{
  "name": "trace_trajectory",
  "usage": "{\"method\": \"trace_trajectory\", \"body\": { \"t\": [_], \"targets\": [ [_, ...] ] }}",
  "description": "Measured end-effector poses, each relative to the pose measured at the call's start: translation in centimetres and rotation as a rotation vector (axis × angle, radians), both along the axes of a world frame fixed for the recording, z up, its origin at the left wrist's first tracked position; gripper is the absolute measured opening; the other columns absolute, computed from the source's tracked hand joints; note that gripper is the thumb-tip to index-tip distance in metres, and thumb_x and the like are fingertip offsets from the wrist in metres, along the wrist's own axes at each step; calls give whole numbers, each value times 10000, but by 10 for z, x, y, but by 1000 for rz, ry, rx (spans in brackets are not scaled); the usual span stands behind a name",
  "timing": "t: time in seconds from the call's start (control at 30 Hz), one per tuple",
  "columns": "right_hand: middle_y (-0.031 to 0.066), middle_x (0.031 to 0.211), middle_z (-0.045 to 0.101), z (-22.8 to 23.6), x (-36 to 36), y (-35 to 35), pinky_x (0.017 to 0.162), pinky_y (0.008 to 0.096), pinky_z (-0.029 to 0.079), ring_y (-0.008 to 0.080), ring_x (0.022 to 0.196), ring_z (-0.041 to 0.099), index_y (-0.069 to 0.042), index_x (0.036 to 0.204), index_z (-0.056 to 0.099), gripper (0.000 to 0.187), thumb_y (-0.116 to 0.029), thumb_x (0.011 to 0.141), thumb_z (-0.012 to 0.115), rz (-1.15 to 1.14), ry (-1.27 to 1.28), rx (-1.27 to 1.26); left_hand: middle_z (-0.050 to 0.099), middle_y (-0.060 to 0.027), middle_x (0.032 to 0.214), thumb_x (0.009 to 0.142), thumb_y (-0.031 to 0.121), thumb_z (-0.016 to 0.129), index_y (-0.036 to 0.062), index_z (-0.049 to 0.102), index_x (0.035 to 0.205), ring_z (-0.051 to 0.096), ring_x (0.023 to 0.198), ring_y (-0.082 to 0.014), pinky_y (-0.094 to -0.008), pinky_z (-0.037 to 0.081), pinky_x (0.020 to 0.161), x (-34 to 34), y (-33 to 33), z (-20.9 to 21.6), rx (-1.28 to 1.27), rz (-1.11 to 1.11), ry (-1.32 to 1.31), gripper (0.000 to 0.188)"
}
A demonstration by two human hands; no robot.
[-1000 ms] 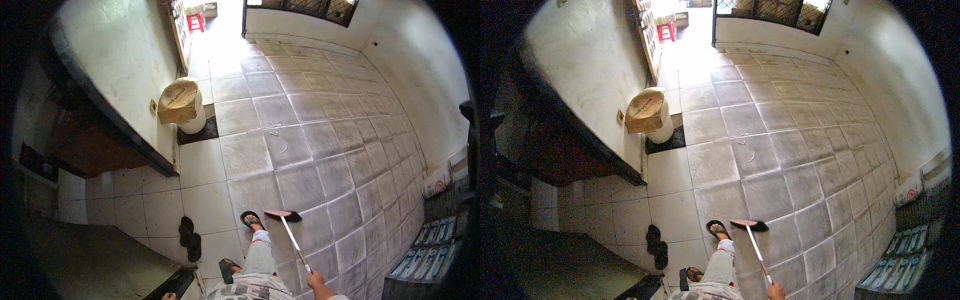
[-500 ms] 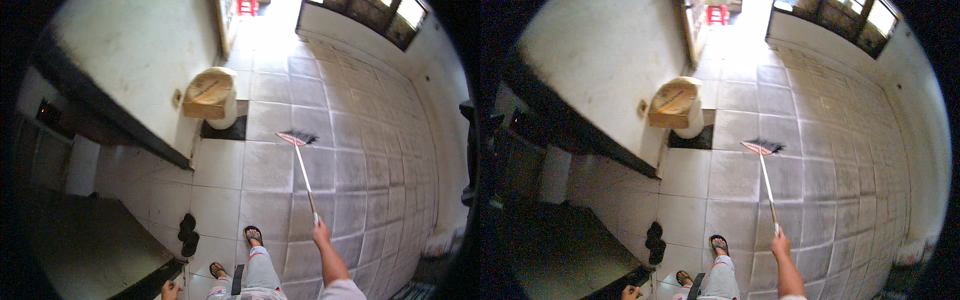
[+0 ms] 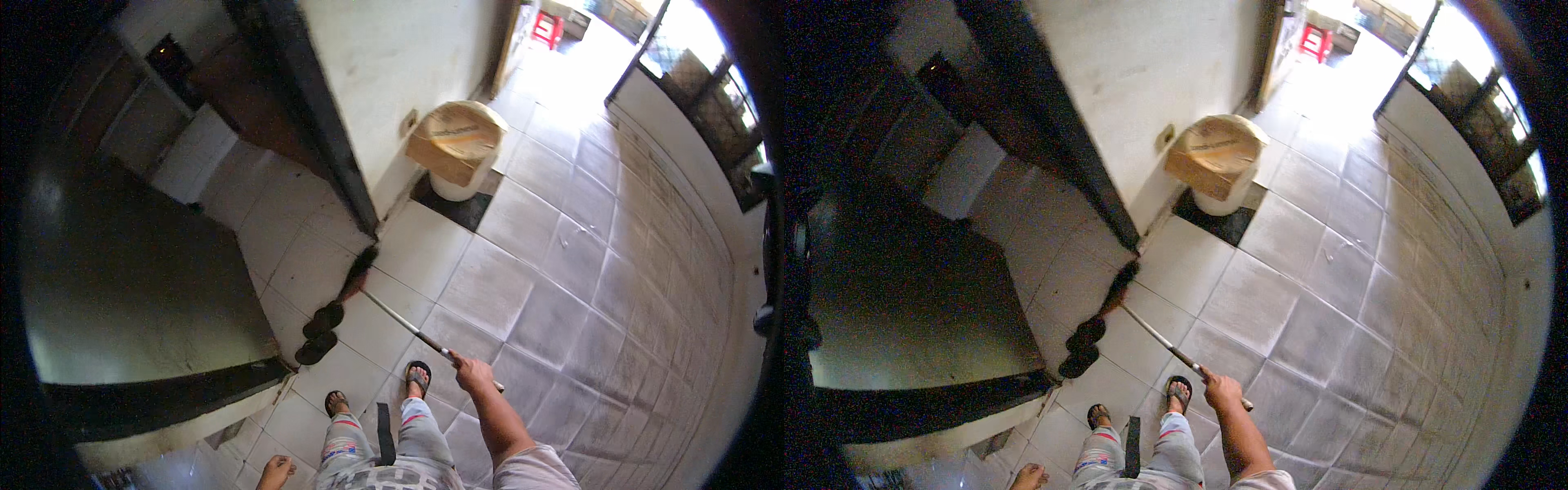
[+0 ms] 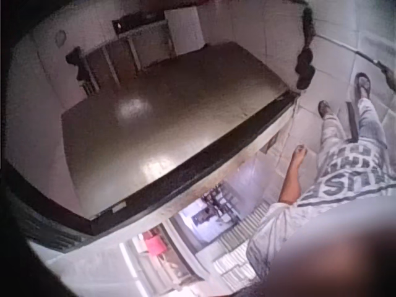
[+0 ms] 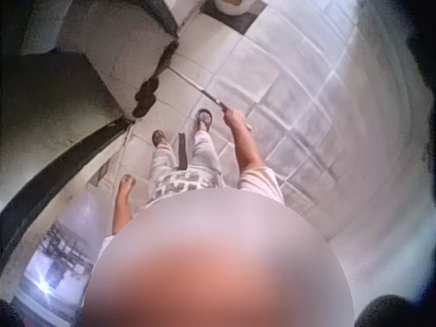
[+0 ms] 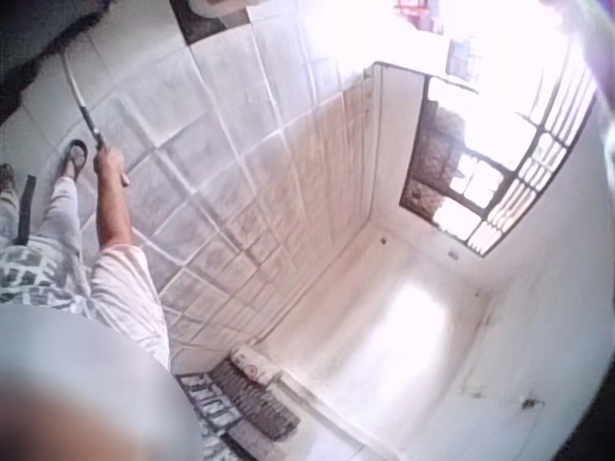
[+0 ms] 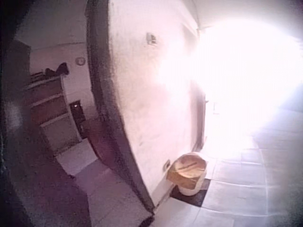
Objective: The person sweeps a tiled floor with a broom, moving debris across the room and up a short flight of stairs. The person navigates around stacked materials and boxes while sweeping.
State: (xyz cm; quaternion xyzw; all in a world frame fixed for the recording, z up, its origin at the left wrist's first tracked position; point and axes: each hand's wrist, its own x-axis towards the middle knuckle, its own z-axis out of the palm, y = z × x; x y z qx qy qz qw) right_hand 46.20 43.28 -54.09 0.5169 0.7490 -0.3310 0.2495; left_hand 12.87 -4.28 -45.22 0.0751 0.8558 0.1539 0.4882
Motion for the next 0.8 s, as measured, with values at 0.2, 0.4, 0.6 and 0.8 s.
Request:
{"method": "trace_trajectory", "body": {
  "t": [0.2, 0.4, 0.6, 0.8],
  "targets": [
    [94, 974, 609, 48, 106, 10, 739, 388, 455, 263, 896, 592, -385, 1256, 358, 413, -314, 855, 428, 8, -431, 0, 613, -120, 882, 868, 348, 472, 37, 424, 1156, 600, 766, -215, -314, 490, 619, 24, -43, 6, 46, 473, 4, 426],
    [172, 949, 595, 127, 153, 8, 743, 438, 443, 353, 890, 561, -236, 1189, 471, 373, -240, 816, 458, -159, -412, 140, 614, -148, 919, 819, 300, 515, -26, 532, 1017, 608, 794, -217, -321, 478, 719, 40, -44, -12, -110, 572, -42, 382],
    [216, 1067, 544, 133, 115, -3, 810, 431, 429, 385, 1001, 505, -158, 1209, 474, 430, -393, 868, 357, -130, -269, 145, 623, -135, 788, 819, 267, 523, -23, 532, 976, 610, 663, -182, -279, 491, 571, 48, -63, -53, -83, 617, -87, 330],
    [216, 914, 584, 78, -81, 3, 718, 463, 436, 411, 844, 544, -244, 1200, 461, 357, -312, 853, 418, 166, 159, 184, 624, -84, 773, 842, 290, 526, 36, 507, 982, 588, 644, -155, -291, 470, 575, 8, -54, -78, -25, 694, -215, 291]
  ]
}}
